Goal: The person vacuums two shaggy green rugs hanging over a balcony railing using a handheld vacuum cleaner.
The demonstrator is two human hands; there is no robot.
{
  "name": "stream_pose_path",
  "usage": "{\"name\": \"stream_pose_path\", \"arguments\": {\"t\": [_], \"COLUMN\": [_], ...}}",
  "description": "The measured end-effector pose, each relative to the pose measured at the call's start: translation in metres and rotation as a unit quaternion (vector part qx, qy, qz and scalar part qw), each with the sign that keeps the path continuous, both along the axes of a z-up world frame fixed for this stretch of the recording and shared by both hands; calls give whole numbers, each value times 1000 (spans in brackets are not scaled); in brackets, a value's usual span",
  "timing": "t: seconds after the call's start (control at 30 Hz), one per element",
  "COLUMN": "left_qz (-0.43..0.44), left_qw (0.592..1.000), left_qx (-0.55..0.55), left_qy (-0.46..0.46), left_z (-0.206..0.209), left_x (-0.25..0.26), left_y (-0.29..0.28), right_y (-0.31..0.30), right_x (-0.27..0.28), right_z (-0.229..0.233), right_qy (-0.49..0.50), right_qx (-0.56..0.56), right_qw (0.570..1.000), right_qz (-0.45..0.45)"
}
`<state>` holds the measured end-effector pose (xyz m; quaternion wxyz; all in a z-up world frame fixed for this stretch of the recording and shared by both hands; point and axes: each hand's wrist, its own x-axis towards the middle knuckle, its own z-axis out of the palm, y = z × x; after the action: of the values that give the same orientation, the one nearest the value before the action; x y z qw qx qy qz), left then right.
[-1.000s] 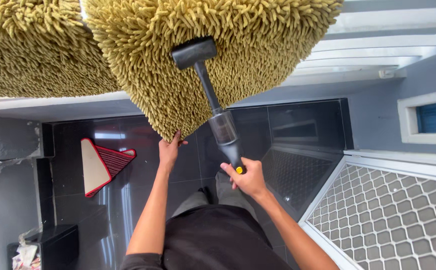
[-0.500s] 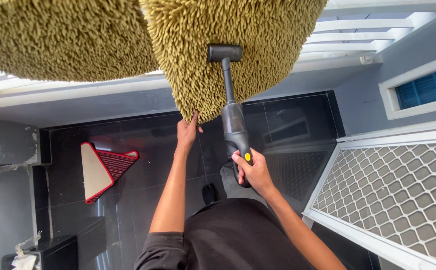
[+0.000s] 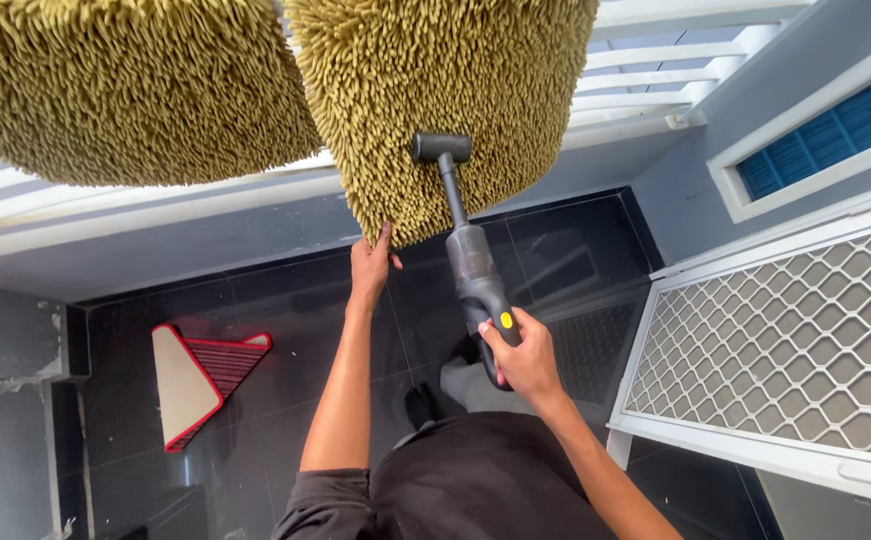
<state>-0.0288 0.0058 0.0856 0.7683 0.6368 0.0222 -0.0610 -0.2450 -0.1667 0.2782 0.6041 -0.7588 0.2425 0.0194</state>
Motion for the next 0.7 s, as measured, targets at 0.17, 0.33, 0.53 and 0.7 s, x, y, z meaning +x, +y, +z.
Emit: {"name": "stream_pose_path", "arguments": {"t": [0.17, 0.33, 0.53, 0.7], "left_qz": [-2, 12, 8, 23], "left_qw": [1000, 1000, 999, 999], "left_qx": [16, 16, -9, 22], "left_qy": [-8, -6, -41, -41], "left_z": [-1, -3, -6, -7], "left_x": [-2, -1, 3, 8], "left_y": [4, 3, 3, 1], "right_y": [-2, -6, -3, -3], "right_x": [-19, -35, -54, -73], "right_z": [4, 5, -2, 2], "right_qy": [-5, -28, -15, -52], "right_qx": [29, 78, 126, 119], "right_qw": [1000, 996, 990, 979], "right_qz": [3, 30, 61, 159]}}
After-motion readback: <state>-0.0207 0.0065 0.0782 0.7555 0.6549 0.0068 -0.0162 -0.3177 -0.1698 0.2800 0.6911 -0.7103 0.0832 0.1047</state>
